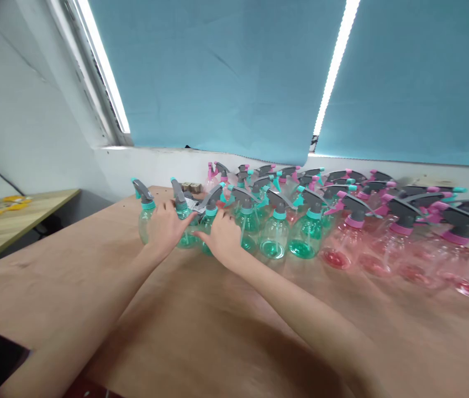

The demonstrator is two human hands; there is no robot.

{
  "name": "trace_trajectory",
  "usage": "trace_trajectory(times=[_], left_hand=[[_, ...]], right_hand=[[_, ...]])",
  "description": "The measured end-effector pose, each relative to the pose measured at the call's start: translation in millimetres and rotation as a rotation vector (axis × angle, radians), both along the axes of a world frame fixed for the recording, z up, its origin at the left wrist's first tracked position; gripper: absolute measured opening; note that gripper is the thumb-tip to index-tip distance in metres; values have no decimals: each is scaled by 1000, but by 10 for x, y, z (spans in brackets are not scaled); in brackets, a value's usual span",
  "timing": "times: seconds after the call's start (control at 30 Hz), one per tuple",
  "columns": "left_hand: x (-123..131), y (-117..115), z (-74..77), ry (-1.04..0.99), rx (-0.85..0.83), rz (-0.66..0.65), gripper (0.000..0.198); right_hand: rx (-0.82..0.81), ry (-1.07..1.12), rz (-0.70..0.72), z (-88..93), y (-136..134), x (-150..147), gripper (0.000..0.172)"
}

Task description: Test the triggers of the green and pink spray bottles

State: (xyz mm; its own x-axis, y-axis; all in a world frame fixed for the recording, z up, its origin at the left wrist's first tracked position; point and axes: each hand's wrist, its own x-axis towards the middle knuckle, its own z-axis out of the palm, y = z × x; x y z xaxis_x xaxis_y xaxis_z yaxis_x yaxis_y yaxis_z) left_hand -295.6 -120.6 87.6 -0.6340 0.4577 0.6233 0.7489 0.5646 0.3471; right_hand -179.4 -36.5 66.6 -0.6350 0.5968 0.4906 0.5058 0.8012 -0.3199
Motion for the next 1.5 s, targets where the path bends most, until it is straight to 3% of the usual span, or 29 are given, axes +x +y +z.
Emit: trace_trajectory(times=[0.27,0.43,0.63,0.77,0.83,0.93,1.03,1.1,1.27,1.5], left_hand=[[-160,-34,81,-141,-54,-215,41],[-165,2,21,-147,-13,-219,56],[-124,-39,-23,-143,56,-188,55],[-16,-352,-30,-97,98,-114,39],[-16,-533,-48,-88,108,1,32],[-146,-680,-92,-47,111,191,55],[-345,-640,-135,-13,58,256,82],[-440,-566,-148,-20,22,264,82],[-504,-472,-107,-91,-35,215,68],[-723,-562,80,-289,-121,8,52]], right_hand=[[-53,17,32,-30,23,25,79],[-88,28,79,-22,-15,61,92],[-163,49,104,2,-14,77,92],[-160,50,89,-11,-14,71,95],[-159,49,85,-25,-25,74,95],[-153,60,98,-39,-66,100,95],[-163,90,126,-35,-141,174,97],[-172,90,141,-22,-203,263,96],[-128,38,169,25,-281,593,84],[4,34,168,38,-115,968,61]])
